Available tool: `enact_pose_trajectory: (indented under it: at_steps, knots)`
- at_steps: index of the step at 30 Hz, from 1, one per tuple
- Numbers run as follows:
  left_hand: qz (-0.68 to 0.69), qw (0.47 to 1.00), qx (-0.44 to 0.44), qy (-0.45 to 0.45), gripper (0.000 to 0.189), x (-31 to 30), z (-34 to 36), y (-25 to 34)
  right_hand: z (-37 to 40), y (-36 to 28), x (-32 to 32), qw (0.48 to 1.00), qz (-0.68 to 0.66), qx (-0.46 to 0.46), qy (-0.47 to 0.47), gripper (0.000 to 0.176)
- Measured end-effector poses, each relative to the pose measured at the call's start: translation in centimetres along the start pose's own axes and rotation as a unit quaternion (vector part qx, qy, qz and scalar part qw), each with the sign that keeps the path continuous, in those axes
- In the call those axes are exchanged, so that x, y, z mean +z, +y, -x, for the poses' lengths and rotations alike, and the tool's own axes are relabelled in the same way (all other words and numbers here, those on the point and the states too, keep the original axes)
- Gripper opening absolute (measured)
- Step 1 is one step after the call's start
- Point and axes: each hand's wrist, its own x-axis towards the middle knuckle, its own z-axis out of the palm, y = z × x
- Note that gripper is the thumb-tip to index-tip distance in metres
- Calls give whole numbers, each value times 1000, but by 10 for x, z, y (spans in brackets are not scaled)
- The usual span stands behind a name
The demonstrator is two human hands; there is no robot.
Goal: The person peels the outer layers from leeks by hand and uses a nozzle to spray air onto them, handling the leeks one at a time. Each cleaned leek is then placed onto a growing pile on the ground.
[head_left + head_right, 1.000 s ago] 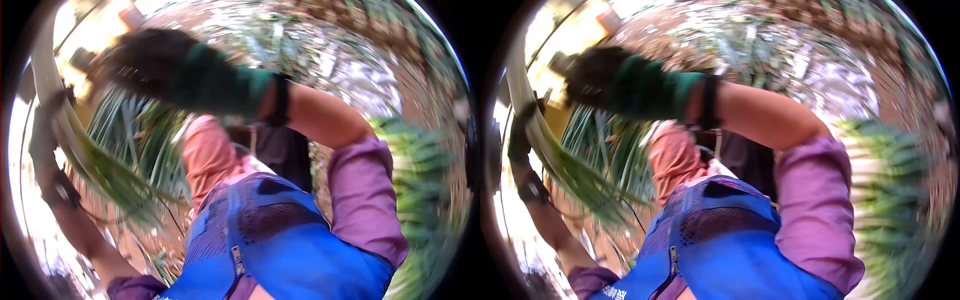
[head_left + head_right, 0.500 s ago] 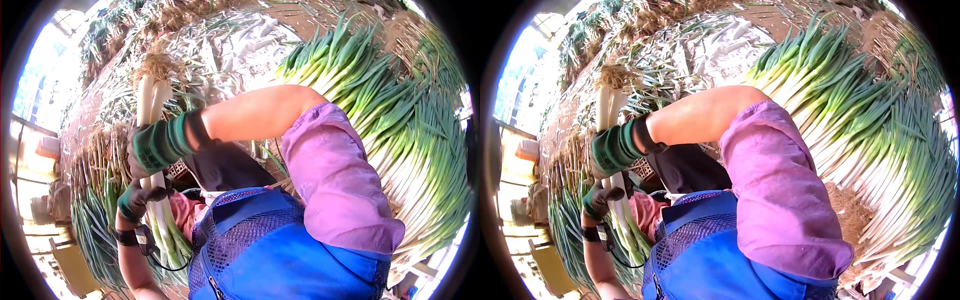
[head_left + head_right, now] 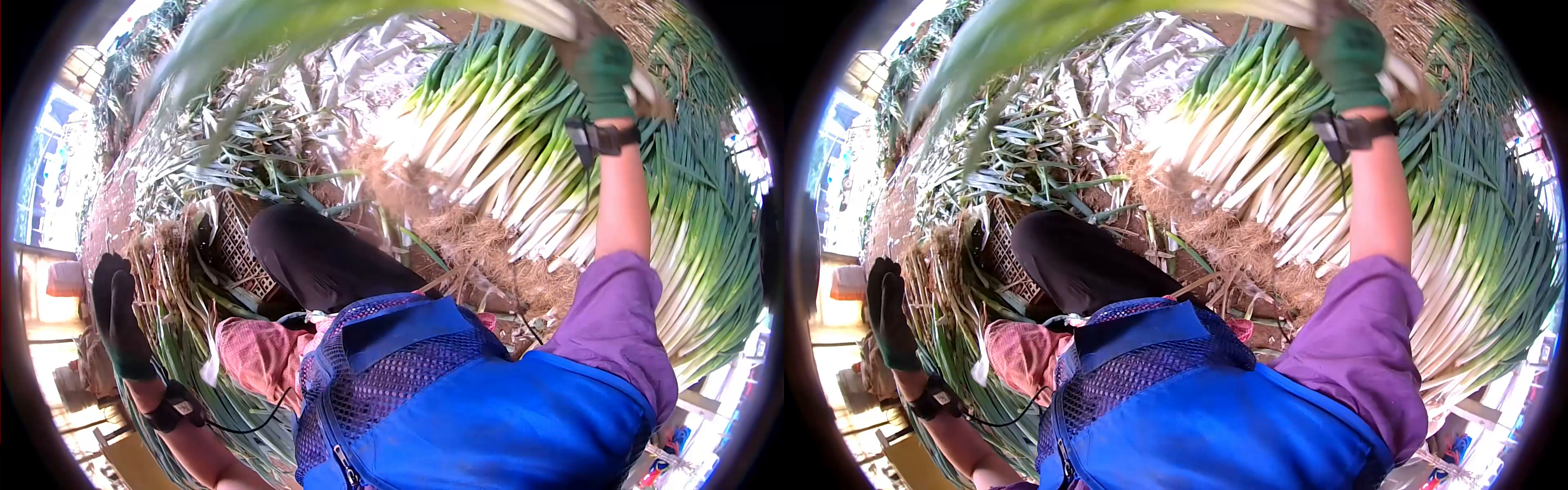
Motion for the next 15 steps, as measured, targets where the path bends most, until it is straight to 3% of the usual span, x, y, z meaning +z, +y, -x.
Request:
enact_pose_trajectory:
  at_steps: [1, 2, 4, 5, 7, 8, 10, 11, 12, 14, 15]
  knots:
    - [9, 1000, 0, -5, 42, 2, -3, -13, 17, 18, 1, 994, -33, 89, -46, 34]
    - [62, 997, -24, 33, 40, 18, -1, -15, 39, 33, 8, 970, -34, 203, -132, 42]
    - [126, 985, -116, 23, 40, 26, -2, -48, 75, 28, 8, 888, -18, 374, -268, 54]
    - [144, 973, -180, 25, 39, 34, 1, -57, 100, 30, 24, 822, -57, 463, -327, 55]
    - [193, 952, -238, -8, 40, 53, 15, -78, 198, 49, 100, 759, -222, 490, -367, 56]
    - [216, 939, -269, -12, 42, 64, 25, -87, 258, 52, 148, 759, -293, 452, -365, 56]
    - [209, 919, -333, -27, 41, 84, 40, -82, 270, 27, 152, 565, -387, 596, -419, 51]
    - [198, 909, -364, -52, 40, 87, 47, -83, 266, 15, 150, 338, -385, 735, -445, 46]
    - [203, 904, -370, -70, 40, 90, 54, -88, 275, 5, 163, 349, -365, 770, -389, 42]
    - [159, 916, -350, -109, 42, 91, 77, -114, 280, -1, 174, 383, -358, 748, -407, 43]
    - [156, 893, -413, -86, 43, 96, 79, -108, 279, -2, 177, 391, -351, 742, -417, 45]
